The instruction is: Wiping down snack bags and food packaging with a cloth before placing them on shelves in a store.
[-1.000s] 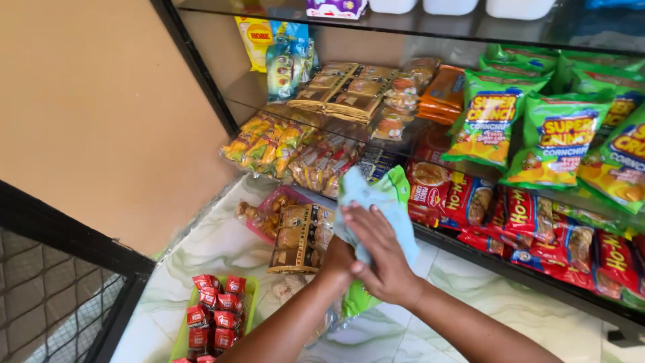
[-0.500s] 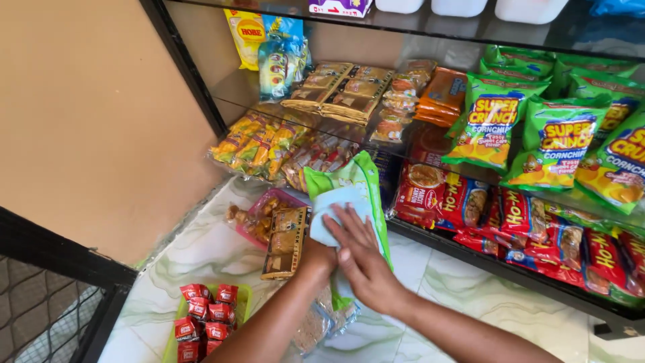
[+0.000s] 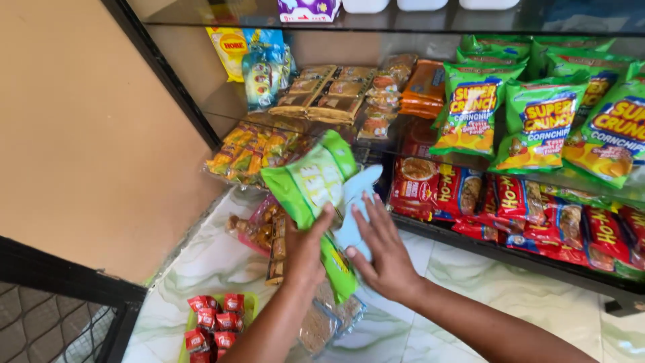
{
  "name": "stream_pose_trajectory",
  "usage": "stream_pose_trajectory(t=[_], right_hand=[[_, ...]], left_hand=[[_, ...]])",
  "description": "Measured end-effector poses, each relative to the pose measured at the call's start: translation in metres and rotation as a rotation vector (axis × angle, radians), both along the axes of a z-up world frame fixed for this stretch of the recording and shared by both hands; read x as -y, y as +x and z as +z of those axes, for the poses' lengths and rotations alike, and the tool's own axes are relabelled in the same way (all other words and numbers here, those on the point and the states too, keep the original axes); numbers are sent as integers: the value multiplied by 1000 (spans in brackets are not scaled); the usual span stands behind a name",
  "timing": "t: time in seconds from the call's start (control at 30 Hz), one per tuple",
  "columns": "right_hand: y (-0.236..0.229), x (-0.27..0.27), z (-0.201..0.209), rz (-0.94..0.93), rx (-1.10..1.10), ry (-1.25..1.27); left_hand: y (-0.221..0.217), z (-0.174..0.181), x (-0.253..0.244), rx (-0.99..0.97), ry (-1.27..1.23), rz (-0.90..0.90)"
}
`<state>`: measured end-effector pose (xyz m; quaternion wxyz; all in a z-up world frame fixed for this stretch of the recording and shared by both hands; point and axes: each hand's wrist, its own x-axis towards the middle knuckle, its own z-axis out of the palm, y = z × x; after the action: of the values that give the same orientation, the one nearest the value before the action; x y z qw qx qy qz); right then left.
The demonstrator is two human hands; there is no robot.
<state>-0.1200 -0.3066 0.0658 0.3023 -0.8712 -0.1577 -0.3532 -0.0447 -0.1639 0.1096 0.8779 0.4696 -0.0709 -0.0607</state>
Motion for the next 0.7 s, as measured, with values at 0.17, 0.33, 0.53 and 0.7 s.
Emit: stream_pose_trajectory(t=[0.17, 0.33, 0.53, 0.7], right_hand=[[33, 16, 8, -8, -9, 52], [34, 17, 34, -89, -28, 291], [-5, -32, 25, -25, 50, -115], [23, -16, 21, -86, 91, -51]], left_hand=[[-11, 5, 8, -49, 19, 39], [-11, -18, 19, 21, 49, -58], [12, -31, -2, -104, -49, 71], [14, -20, -4, -125, -198, 72]])
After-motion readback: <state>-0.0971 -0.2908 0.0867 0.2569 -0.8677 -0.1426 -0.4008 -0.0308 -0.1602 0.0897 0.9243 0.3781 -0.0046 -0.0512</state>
